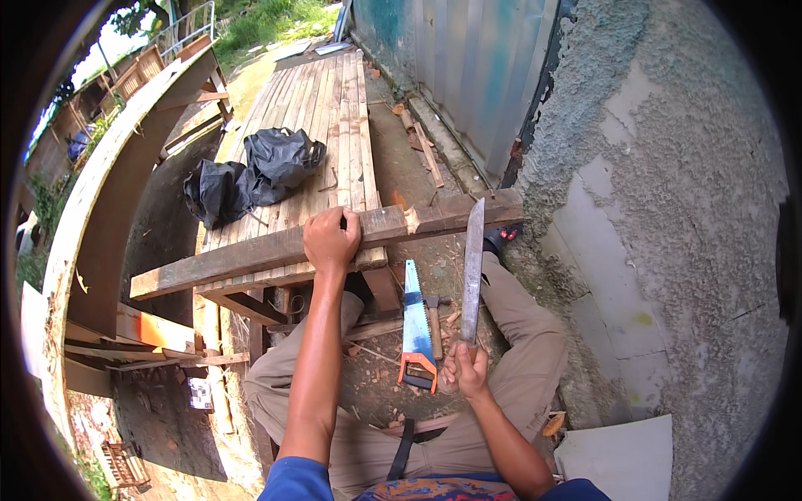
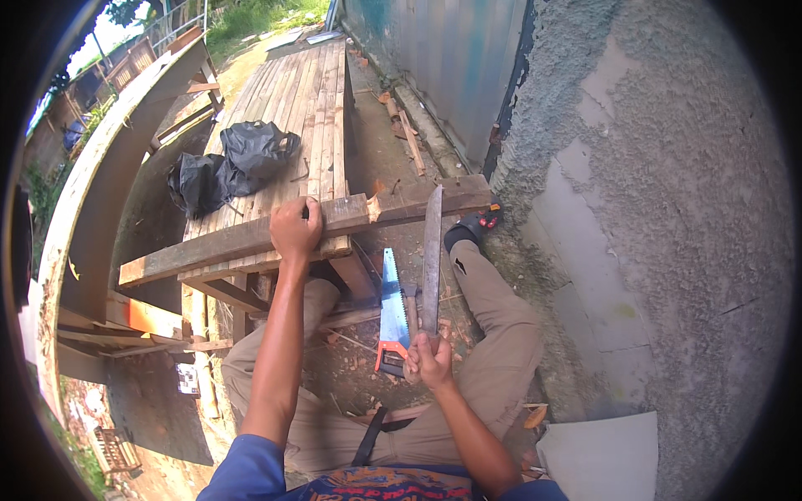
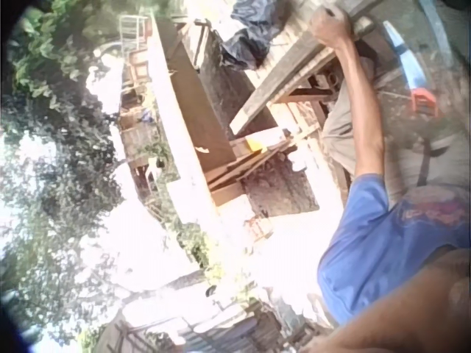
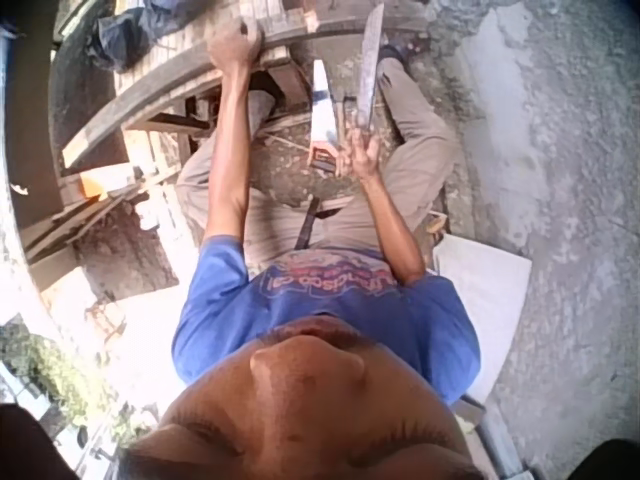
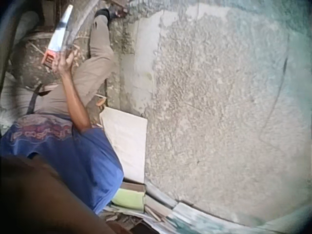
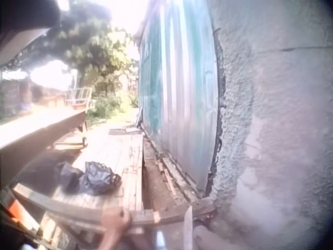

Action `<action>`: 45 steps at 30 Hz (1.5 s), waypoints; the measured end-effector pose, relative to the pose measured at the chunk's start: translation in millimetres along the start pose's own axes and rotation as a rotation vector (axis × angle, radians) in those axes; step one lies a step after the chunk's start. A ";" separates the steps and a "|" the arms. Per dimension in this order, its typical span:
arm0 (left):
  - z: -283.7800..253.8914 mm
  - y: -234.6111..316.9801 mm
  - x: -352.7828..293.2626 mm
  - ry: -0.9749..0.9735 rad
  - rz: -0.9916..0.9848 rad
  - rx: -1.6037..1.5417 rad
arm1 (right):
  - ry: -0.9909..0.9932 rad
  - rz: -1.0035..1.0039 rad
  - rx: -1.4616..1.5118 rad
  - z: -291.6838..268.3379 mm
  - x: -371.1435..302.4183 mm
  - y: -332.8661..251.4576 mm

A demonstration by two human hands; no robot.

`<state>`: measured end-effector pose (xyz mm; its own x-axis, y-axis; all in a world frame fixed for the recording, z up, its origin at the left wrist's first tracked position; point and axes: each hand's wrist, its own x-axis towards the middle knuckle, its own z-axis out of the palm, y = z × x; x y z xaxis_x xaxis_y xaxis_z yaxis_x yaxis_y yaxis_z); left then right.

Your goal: The person sits cross-legged and uses a hand saw to cut a wooden plank resting on a workbench. They alternate between sawing and using a machete to chip away at the wood, continuing the cutting process throughout the clip.

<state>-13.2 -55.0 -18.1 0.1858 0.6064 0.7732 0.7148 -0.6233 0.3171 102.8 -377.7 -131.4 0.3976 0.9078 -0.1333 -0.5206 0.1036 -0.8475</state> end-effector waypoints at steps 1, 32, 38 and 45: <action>-0.4 0.1 -1.4 0.007 0.023 -0.006 | 0.045 -0.043 -0.066 -10.1 -14.8 12.6; -11.5 -15.4 22.9 -0.399 -0.007 0.148 | 0.051 -0.061 -0.062 58.3 31.9 -0.8; -17.9 -9.5 37.2 -0.550 -0.141 0.154 | 0.069 0.012 -0.114 59.1 54.4 -1.7; -44.7 -9.0 42.2 -0.773 -0.202 0.084 | 0.024 -0.037 -0.019 70.4 33.3 -20.7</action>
<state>-41.9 -45.9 36.2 0.4394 0.8931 0.0961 0.8272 -0.4440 0.3443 73.6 -321.0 -82.1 0.4345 0.8935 -0.1136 -0.4905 0.1290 -0.8618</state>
